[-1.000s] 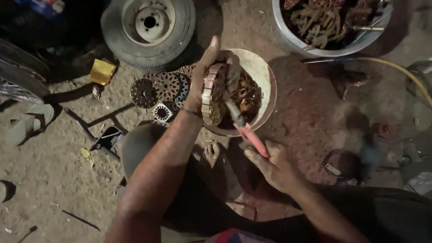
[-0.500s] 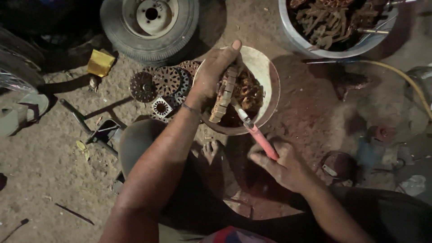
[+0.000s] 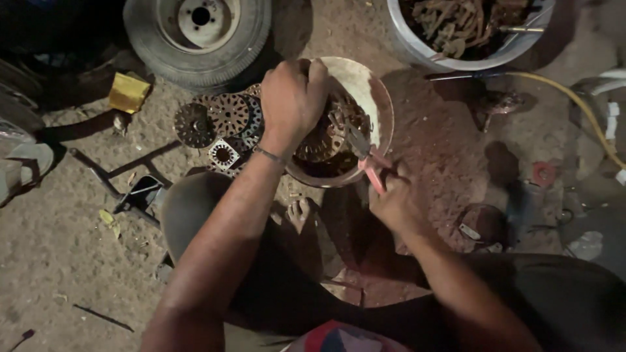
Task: The person uses pliers to pull apart a circular metal component with multiple holes, separating it into smaller pieces. The separated pieces are placed into a bucket while the person continues to work on the remaining parts.
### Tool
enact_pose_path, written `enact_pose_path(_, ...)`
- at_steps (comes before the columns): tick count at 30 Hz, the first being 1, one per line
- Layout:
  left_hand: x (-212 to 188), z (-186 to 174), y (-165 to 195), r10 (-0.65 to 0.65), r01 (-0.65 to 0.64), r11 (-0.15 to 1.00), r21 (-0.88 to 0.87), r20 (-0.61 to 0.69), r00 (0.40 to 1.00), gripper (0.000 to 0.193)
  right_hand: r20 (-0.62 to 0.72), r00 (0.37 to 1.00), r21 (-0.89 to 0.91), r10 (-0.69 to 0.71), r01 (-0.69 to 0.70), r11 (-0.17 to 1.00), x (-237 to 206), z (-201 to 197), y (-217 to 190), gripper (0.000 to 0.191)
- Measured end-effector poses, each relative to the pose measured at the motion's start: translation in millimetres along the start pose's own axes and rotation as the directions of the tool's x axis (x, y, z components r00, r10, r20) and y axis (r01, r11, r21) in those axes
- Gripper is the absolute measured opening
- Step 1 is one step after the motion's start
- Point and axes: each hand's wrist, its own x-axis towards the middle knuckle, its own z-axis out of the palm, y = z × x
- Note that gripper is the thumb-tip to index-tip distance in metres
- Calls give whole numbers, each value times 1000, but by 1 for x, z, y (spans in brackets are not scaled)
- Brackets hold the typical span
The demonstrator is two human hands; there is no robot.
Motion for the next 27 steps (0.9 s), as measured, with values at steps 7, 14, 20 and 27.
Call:
enact_pose_path(7,-1,6,-10,72,-64,991,117,-62,995,47,50,995,-138,84,-76,987,7,4,7,25)
enact_pose_path(14,-4,13,-27,33,-45,965,259,50,998,69,-55,998,-308,-18,1,951,14,-8,3,33)
enact_pose_path(20,8,0,-37,-242,248,968,-28,138,960,78,441,828,250,347,-484,839,-7,-9,-49,40)
enact_pose_path(27,-13,31,-35,-245,224,653,-724,78,966,73,789,578,511,-210,-805,-301,-39,-33,-69,20)
